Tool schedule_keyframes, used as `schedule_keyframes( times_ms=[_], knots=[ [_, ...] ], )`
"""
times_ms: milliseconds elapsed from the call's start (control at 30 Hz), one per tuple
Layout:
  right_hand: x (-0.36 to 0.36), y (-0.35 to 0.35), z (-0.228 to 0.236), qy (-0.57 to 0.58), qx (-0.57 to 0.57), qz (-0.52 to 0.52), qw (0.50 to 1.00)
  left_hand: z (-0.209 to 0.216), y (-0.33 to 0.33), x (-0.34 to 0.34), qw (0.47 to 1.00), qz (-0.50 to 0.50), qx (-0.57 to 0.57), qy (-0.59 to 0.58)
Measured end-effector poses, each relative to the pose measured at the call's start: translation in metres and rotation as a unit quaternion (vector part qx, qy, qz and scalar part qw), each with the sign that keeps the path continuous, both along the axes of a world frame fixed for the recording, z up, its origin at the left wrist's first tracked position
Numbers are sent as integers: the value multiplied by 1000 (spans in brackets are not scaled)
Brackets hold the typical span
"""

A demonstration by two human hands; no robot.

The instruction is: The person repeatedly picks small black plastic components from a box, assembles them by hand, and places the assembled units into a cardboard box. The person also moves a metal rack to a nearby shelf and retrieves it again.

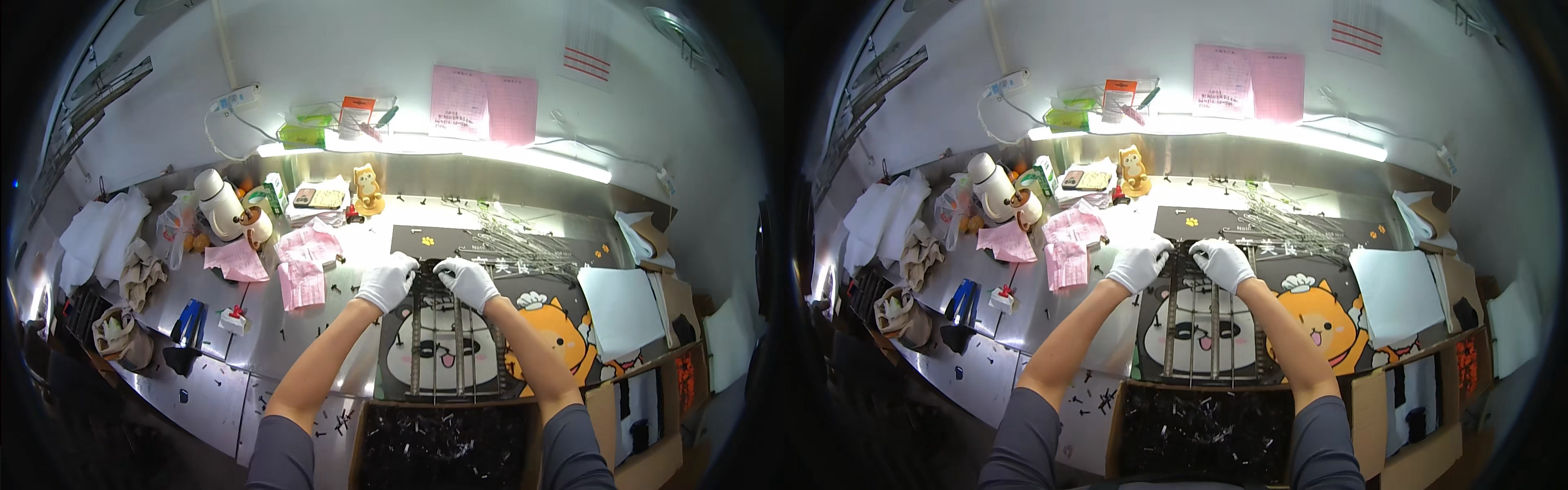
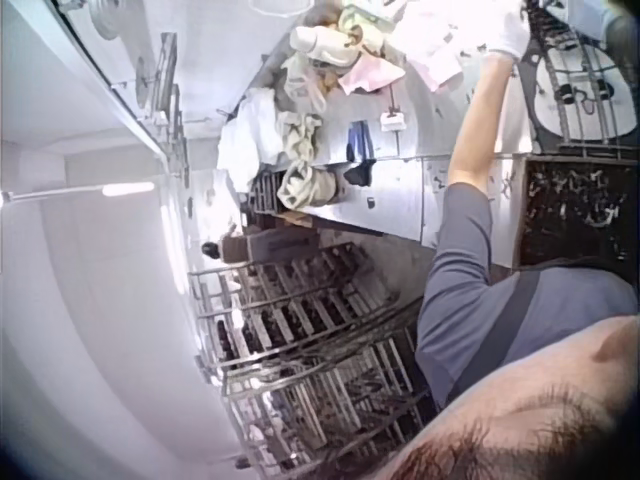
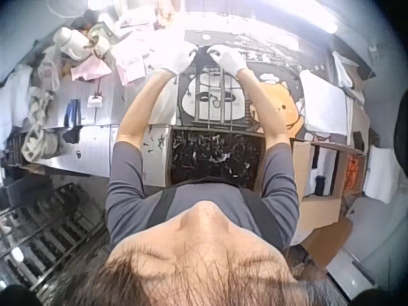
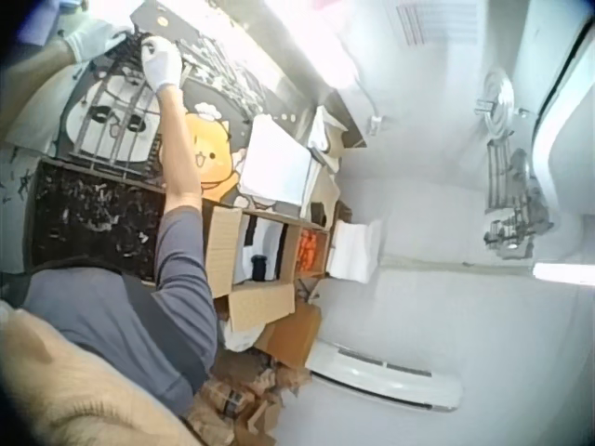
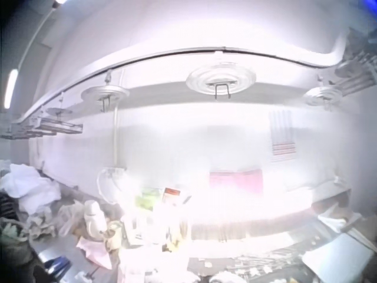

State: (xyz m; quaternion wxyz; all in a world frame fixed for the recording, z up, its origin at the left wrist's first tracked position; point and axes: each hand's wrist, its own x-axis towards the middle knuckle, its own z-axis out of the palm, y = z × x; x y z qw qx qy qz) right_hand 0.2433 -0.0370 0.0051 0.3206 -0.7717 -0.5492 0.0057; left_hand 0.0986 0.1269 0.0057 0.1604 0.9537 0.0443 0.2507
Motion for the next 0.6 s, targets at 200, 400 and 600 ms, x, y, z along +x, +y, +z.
schedule_keyframes(
  times_ms=[200, 400, 600],
  knots=[
    [11, 16, 4, -124, -156, 56, 978, -6, 9, 5, 988, -67, 102, 93],
    [5, 18, 10, 53, -255, 131, 957, -3, 19, 12, 959, -96, -60, 259],
    [6, 42, 14, 13, -360, 113, 926, 8, 21, 39, 897, -128, -47, 420]
  ],
)
